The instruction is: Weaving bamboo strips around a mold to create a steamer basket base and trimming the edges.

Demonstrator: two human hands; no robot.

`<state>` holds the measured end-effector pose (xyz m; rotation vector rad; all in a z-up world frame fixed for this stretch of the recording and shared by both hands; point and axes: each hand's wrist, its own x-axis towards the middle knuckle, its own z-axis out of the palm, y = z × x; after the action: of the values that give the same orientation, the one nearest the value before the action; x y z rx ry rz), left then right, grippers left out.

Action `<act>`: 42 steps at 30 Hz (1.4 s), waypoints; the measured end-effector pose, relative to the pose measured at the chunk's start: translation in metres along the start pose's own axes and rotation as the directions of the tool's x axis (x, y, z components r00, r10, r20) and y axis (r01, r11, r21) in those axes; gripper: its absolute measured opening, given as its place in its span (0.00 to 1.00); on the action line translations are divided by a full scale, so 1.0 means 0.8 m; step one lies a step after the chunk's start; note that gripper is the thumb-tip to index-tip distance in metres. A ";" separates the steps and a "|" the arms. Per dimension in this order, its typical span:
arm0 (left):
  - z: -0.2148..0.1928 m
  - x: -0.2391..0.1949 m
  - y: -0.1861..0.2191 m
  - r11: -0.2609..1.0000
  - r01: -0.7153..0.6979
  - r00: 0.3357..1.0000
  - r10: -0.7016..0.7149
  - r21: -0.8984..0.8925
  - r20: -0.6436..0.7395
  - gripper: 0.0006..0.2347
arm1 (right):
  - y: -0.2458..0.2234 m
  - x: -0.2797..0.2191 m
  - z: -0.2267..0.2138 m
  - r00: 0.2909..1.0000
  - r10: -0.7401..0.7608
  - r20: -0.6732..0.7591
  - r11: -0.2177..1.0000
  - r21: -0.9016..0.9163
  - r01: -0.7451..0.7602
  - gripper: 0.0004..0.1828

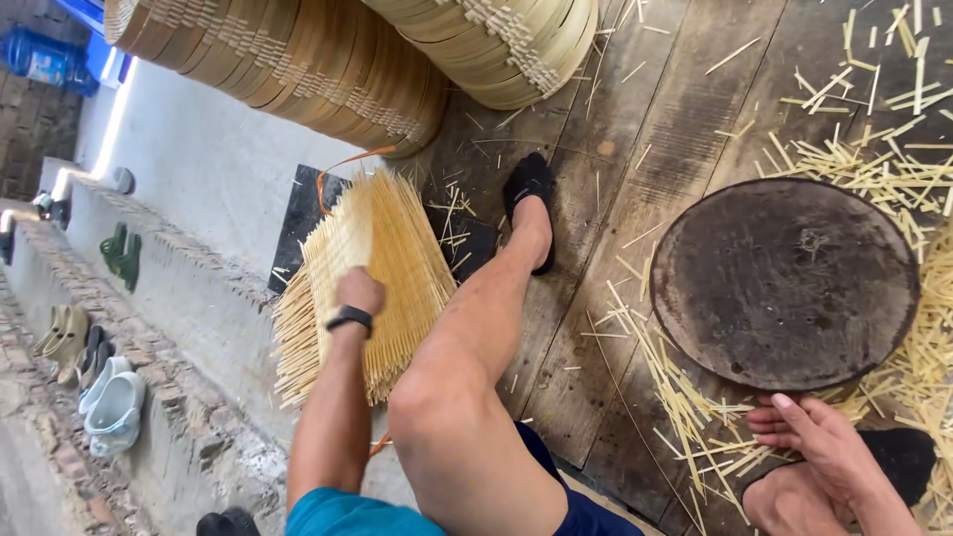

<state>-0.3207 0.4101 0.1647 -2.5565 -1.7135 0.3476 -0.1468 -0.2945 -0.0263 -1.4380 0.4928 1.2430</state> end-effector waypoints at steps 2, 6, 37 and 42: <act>-0.117 -0.019 0.006 0.983 -0.091 0.994 0.079 0.159 0.080 0.14 | 0.007 0.000 -0.003 0.999 -0.035 0.002 0.999 0.019 0.035 0.26; -0.324 -0.122 0.071 0.843 -0.447 0.894 0.407 0.299 0.189 0.15 | 0.017 -0.008 -0.011 0.965 -0.228 -0.132 0.972 -0.091 0.217 0.24; 0.123 -0.169 0.445 0.647 -0.047 0.668 0.587 -0.761 0.458 0.26 | -0.150 -0.040 -0.094 0.919 -0.285 -0.272 0.926 0.172 0.337 0.28; 0.124 -0.174 0.445 0.498 0.312 0.499 0.639 -0.809 0.585 0.15 | -0.148 -0.032 -0.088 0.906 -0.359 -0.225 0.884 0.227 0.407 0.28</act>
<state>-0.0687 0.1359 0.0333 -3.7787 -2.2743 1.3320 -0.0276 -0.3308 0.0382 -1.3363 0.4480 0.7034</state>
